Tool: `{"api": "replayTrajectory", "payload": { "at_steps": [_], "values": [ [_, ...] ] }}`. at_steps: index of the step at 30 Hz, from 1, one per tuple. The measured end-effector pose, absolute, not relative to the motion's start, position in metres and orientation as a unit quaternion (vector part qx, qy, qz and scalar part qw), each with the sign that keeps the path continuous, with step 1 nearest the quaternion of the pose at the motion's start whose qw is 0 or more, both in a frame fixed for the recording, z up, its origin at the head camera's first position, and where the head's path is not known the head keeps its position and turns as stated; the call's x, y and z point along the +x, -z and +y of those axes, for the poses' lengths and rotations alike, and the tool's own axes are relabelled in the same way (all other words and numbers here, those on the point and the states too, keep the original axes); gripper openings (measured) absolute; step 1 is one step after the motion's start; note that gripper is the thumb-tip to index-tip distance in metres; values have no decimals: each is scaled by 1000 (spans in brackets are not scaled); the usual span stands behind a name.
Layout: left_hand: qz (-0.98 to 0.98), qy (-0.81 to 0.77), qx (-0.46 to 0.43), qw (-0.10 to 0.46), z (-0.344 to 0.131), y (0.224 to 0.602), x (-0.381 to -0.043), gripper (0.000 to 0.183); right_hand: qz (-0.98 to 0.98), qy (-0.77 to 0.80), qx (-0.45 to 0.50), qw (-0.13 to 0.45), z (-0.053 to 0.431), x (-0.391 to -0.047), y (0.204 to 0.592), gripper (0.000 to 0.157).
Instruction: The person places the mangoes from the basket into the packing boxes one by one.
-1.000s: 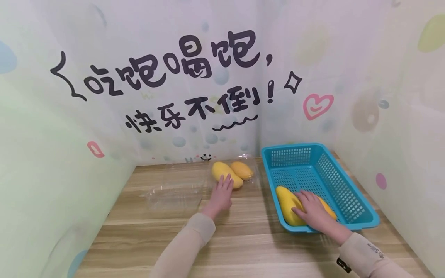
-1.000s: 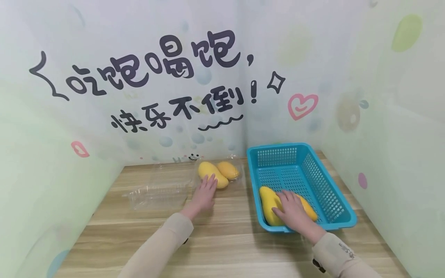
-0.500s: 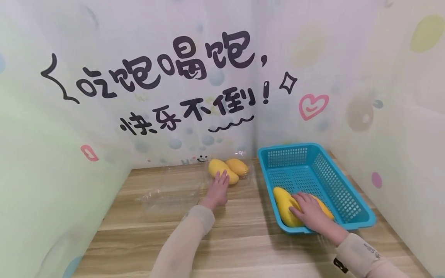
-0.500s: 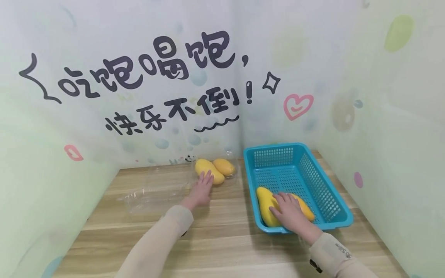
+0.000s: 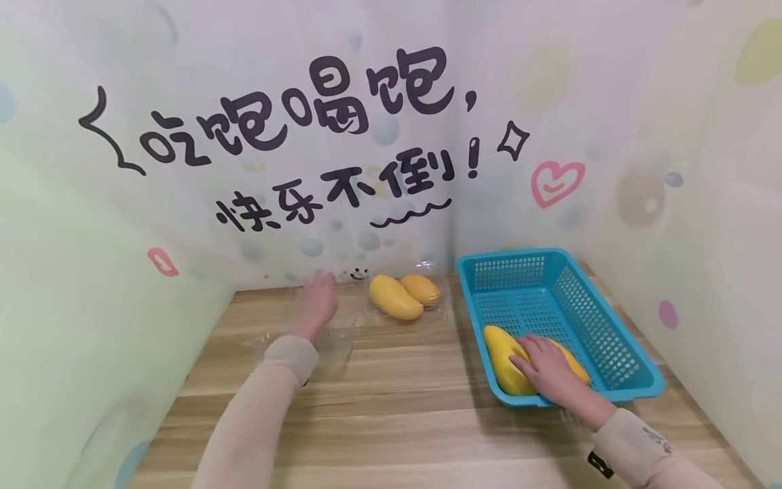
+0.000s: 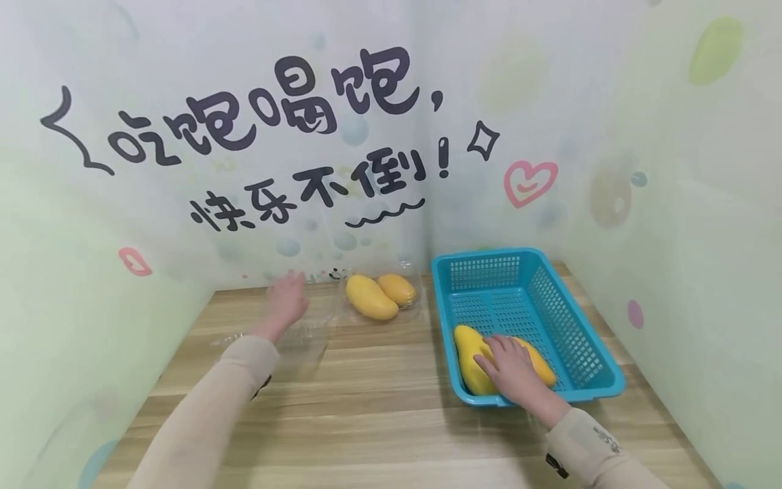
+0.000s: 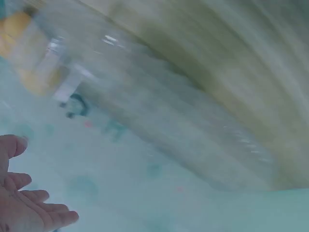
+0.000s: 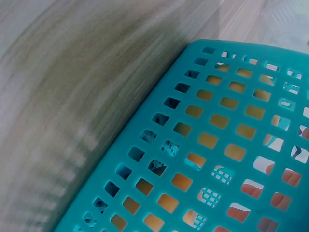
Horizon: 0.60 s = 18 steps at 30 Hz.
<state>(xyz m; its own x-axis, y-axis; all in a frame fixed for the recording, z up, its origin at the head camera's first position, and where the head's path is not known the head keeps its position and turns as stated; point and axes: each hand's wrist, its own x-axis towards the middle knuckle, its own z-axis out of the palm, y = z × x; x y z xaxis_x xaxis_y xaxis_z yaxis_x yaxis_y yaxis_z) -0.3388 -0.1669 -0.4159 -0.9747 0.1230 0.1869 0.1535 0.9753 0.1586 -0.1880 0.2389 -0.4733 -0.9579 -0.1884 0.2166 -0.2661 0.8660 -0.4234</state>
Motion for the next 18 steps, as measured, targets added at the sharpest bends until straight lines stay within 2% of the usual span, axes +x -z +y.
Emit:
{"api": "replayTrajectory", "payload": {
  "at_steps": [5, 11, 18],
  "values": [
    [-997, 44, 10, 65, -222, 430, -326, 30, -961, -236, 116, 81, 239, -187, 473, 47],
    [-990, 99, 101, -18, -252, 445, -303, 44, -960, -239, 118, 80, 239, -187, 474, 47],
    [-988, 118, 78, -63, -275, 463, -285, 28, -959, -248, 116, 74, 238, -187, 474, 47]
  ]
}}
